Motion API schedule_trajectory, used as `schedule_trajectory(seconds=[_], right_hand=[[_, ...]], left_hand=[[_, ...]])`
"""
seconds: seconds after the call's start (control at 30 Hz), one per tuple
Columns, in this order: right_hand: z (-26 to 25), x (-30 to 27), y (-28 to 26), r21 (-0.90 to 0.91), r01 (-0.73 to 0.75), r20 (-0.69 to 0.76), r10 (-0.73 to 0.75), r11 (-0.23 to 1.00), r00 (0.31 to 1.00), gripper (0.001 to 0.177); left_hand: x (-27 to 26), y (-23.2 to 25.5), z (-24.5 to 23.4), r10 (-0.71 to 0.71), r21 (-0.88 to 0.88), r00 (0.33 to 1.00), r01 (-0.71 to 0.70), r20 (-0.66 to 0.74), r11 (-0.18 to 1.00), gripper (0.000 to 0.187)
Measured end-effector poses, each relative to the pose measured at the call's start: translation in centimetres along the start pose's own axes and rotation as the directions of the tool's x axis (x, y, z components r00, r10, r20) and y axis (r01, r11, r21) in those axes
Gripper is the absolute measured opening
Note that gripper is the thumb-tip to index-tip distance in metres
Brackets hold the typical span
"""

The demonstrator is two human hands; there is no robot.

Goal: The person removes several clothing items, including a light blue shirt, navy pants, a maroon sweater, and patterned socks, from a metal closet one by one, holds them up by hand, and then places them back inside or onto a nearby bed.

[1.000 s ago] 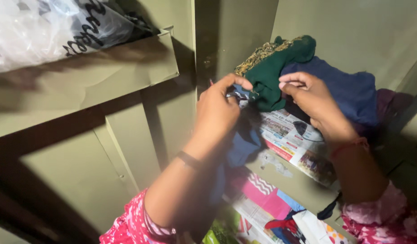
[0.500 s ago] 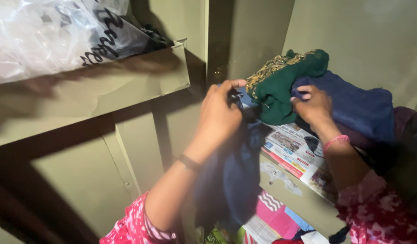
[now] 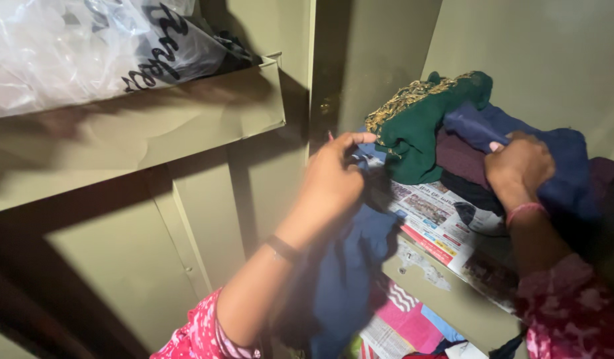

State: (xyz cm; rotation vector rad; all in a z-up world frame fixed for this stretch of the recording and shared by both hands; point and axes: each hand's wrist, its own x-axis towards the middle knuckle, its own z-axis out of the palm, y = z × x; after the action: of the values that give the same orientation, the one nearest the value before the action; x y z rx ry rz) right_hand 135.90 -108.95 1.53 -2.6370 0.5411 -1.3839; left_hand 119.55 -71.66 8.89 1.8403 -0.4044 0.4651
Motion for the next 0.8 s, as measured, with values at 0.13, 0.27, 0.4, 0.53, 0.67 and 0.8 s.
schedule_trajectory(seconds=[0.13,0.27,0.4,0.53,0.67,0.8], right_hand=[[-4.0,-1.8,-1.6,0.073,0.158,-0.263,-0.134,0.985,0.955,0.019],[-10.2,-1.4,-2.6,0.077,0.209,-0.411,-0.16,0.975,0.898,0.017],[-16.6,-0.6,-2.9,0.454,0.112,-0.335,0.053,0.884,0.941,0.018],[-18.4,0.5,-5.0,0.869,-0.027,-0.053,0.146,0.495,0.988,0.021],[-17.8,0.6,-6.4,0.967,-0.236,0.225,0.119,0.092,0.967,0.023],[-16.9,-1.3,-6.6,0.918,-0.377,0.387,0.079,-0.121,0.919,0.025]], left_hand=[[0.9,0.1,1.5,-0.18,-0.116,0.982,0.186,0.063,0.976,0.041],[2.0,-1.8,3.9,-0.212,-0.401,0.976,0.174,-0.053,0.9,0.036],[2.4,-5.1,4.5,-0.231,-0.462,0.972,0.193,-0.028,0.866,0.036],[2.3,-8.0,3.4,-0.215,-0.488,0.973,0.226,0.079,0.843,0.044],[-1.0,-7.4,1.0,0.0,-0.495,0.953,0.158,0.303,0.854,0.051],[-4.3,-4.6,-1.7,0.134,-0.539,0.908,0.113,0.397,0.834,0.06]])
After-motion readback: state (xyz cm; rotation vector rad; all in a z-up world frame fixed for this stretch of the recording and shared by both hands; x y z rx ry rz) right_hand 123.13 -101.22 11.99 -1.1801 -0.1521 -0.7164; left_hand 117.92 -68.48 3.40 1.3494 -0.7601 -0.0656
